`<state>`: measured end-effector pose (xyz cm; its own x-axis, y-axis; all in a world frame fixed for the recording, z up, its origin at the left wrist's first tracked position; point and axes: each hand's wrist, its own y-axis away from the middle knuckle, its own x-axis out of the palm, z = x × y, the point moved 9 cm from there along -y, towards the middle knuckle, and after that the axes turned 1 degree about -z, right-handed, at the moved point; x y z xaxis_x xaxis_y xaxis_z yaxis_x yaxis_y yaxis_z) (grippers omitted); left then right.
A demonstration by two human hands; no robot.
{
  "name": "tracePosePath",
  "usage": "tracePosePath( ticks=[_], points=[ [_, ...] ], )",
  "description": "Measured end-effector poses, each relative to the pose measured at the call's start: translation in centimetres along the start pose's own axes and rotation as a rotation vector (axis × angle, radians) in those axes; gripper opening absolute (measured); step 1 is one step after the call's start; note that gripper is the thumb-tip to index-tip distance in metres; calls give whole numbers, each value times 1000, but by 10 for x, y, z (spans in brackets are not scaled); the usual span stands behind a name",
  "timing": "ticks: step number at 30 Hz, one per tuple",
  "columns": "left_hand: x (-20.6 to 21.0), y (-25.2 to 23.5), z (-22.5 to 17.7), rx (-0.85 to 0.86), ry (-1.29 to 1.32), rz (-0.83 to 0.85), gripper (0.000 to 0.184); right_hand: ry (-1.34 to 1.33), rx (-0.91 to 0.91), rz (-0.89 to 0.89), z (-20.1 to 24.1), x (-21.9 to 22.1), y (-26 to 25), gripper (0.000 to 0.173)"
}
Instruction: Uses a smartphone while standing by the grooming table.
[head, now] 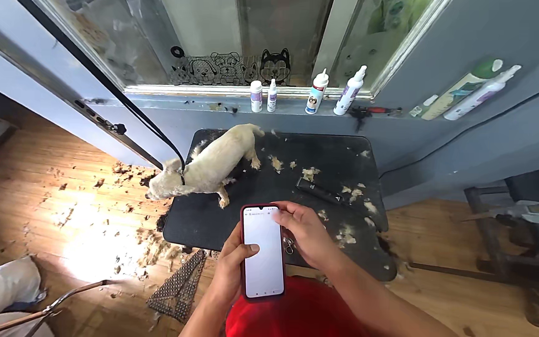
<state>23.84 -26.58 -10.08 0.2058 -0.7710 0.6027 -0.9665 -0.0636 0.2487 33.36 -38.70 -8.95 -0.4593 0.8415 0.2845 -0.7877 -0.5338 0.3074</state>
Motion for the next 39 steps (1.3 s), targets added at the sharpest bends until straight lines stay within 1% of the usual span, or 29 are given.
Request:
tracePosePath(
  ticks=[2, 6, 9, 12, 16, 18, 20, 21, 24, 27, 30, 32, 36, 39],
  points=[
    [-1, 2, 0, 1, -5, -11, 54, 11, 4, -3, -1, 2, 0, 28],
    [0, 4, 0, 12, 15, 37, 54, 22, -7, -8, 0, 6, 0, 26],
    [-2, 4, -1, 21, 20, 28, 54, 13, -7, 1, -1, 8, 0, 28],
    [-8, 3, -1, 23, 56, -41, 53, 28, 20, 85, -5, 15, 4, 35],
    [-17, 4, 1, 31, 106, -118, 51, 70, 77, 237, -19, 22, 12, 52],
    [-20, 5, -1, 51, 133, -185, 48, 78, 126, 335, -30, 28, 21, 57],
    [-24, 4, -3, 72, 139, -237, 45, -22, 164, 442, -40, 38, 33, 65],
    [-27, 3, -4, 79, 118, -260, 46, -124, 164, 453, -44, 42, 37, 69],
    [-27, 1, -7, 85, 18, -311, 48, -371, 136, 395, -53, 48, 43, 73],
    [-17, 0, -15, 117, -60, -226, 51, -440, 115, 377, -50, 46, 42, 71],
    [-7, 1, -20, 151, -82, -62, 66, -426, 88, 363, -39, 43, 39, 65],
    [-1, 2, -22, 172, -71, 14, 74, -386, 74, 338, -33, 42, 37, 61],
    [1, 0, -25, 180, -57, 49, 77, -304, 69, 273, -30, 41, 33, 60],
    [-1, -2, -27, 145, -117, -33, 76, -383, 68, 342, -29, 44, 33, 63]
  ],
)
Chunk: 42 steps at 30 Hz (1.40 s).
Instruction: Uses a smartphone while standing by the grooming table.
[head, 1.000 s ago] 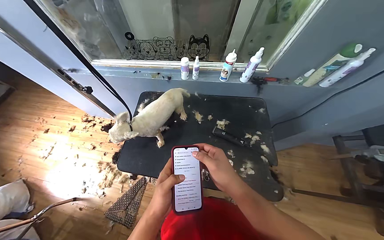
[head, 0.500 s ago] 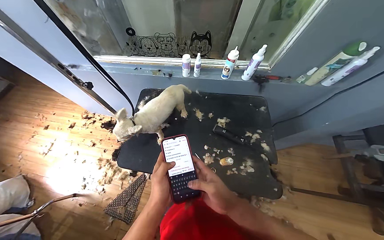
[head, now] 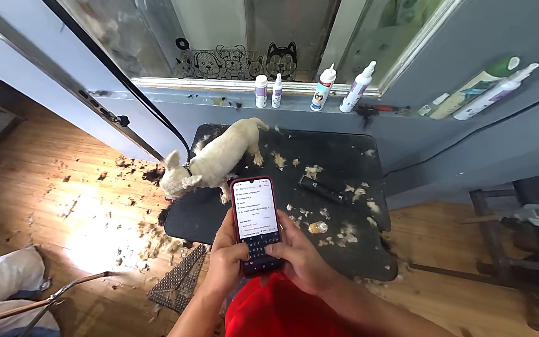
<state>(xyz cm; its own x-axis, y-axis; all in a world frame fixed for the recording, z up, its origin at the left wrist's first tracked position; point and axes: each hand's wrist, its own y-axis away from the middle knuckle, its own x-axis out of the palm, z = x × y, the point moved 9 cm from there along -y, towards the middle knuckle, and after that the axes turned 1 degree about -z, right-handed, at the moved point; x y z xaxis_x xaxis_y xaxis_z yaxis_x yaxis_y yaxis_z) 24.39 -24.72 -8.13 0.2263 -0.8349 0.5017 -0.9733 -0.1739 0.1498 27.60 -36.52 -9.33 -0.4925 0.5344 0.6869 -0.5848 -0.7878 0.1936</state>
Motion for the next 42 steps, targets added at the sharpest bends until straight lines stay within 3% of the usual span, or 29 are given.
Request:
tracePosePath(
  ticks=[3, 7, 14, 42],
  points=[
    [-1, -3, 0, 0, 22, 1, 78, -77, 13, 49, 1, 0, 0, 64],
    [1, -7, 2, 20, 84, 61, 81, -71, 32, 9, 3, -3, -2, 54],
    [8, -13, 2, 35, 105, 105, 82, 52, -18, -55, 8, -11, -6, 63],
    [13, -14, 3, 37, 137, 161, 75, -161, -33, 163, 5, -13, 2, 74]
  ],
)
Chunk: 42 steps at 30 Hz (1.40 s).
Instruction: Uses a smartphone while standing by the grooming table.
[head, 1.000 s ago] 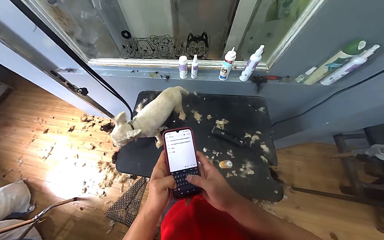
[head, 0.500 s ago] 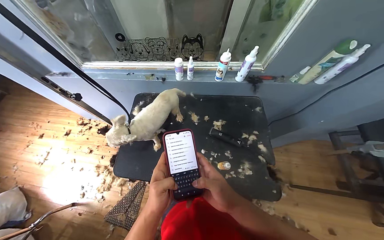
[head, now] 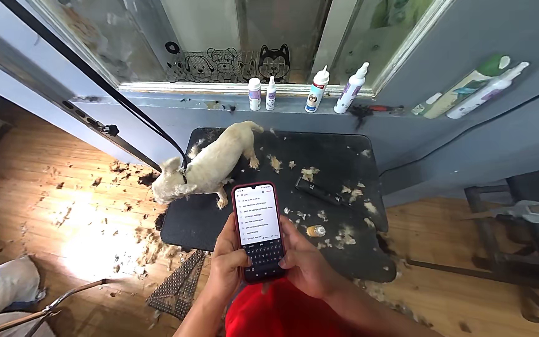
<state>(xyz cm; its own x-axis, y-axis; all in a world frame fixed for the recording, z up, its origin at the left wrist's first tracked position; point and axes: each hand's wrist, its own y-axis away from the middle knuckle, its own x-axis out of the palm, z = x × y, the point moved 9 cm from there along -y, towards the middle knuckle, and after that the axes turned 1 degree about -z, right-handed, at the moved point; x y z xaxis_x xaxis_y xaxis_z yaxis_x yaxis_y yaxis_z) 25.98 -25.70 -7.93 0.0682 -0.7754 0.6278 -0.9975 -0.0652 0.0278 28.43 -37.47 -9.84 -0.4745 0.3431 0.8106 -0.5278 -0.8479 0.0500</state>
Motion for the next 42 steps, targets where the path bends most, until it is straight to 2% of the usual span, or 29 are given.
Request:
tracePosePath(
  ticks=[19, 32, 38, 42],
  points=[
    [0, 7, -2, 1, -19, -15, 75, 11, 21, 14, 0, 7, 1, 72],
    [0, 8, -2, 13, -72, -14, 76, 222, 4, -191, 1, 3, -2, 59],
    [-4, 10, -1, 8, -51, -27, 78, 99, 42, -115, -2, 5, -2, 54],
    [-3, 11, 0, 16, -53, -33, 77, 164, 28, -144, -2, 4, -2, 55]
  ],
)
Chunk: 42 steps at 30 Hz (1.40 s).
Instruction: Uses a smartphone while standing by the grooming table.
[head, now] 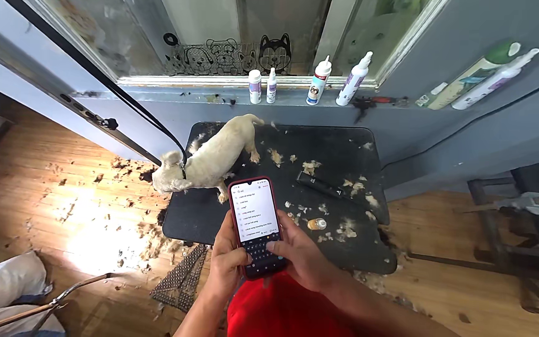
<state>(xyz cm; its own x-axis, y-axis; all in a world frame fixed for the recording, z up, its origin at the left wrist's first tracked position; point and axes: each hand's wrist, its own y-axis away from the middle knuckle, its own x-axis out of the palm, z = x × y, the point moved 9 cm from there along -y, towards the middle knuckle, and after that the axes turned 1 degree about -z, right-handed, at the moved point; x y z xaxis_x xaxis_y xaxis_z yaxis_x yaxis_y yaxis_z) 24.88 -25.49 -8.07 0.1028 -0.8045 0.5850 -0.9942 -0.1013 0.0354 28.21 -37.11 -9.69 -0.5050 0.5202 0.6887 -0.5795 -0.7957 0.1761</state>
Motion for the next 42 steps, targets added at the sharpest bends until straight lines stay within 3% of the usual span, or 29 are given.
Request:
tracePosePath(
  ticks=[4, 26, 33, 42],
  points=[
    [1, 2, 0, 6, -5, 6, 77, 73, -18, -46, 1, -1, 0, 59],
    [1, 17, -2, 19, 41, 43, 77, -56, -42, 136, -8, 11, 9, 64],
    [-4, 19, -4, 38, 12, -18, 60, -57, -49, 195, -12, 16, 9, 68],
    [-4, 21, -7, 50, 7, -58, 53, -27, -56, 214, -12, 17, 10, 72]
  ],
)
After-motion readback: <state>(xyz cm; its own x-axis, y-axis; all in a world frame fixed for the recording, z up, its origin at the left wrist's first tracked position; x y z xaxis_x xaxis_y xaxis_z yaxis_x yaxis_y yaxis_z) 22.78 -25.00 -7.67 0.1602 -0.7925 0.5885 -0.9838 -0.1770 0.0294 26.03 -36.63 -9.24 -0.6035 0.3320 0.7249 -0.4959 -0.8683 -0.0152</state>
